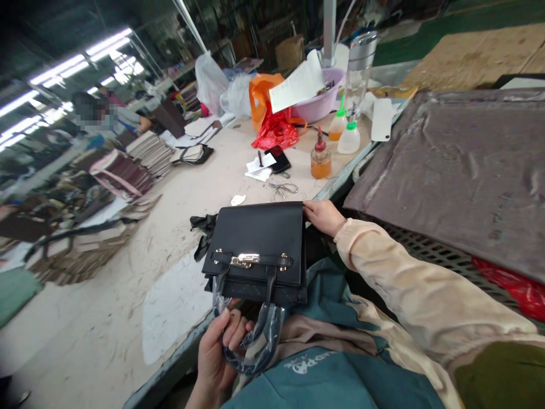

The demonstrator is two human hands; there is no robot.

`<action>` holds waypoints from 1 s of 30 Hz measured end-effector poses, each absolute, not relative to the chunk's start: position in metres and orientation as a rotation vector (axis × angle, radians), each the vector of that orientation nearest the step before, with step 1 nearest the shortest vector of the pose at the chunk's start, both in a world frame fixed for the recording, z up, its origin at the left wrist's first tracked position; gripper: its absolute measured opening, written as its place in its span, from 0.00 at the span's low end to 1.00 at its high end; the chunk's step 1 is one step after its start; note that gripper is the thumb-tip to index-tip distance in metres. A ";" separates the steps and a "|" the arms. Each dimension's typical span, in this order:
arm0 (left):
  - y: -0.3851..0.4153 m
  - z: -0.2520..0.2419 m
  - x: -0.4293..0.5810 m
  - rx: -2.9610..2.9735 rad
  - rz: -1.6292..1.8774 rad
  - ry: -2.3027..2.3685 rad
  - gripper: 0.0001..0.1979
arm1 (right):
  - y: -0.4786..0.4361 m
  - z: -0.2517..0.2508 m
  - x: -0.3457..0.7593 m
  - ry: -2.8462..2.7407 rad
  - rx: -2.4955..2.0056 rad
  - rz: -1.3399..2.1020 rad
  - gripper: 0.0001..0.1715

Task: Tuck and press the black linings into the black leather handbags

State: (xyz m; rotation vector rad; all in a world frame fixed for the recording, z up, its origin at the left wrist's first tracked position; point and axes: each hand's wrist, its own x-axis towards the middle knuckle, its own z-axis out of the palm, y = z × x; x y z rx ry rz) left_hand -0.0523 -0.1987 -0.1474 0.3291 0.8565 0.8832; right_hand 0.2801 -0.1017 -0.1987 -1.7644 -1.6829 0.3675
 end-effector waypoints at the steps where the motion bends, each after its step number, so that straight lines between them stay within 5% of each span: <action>1: -0.199 -0.146 -0.051 0.357 0.891 0.863 0.10 | -0.104 -0.200 0.279 -1.639 -1.757 0.371 0.19; 7: -0.199 -0.136 -0.037 0.528 0.899 0.915 0.09 | -0.139 -0.198 0.252 -1.272 -1.740 0.334 0.28; 30: -0.216 -0.154 0.004 0.815 0.804 0.970 0.19 | -0.248 -0.226 0.211 -1.074 -1.670 0.658 0.17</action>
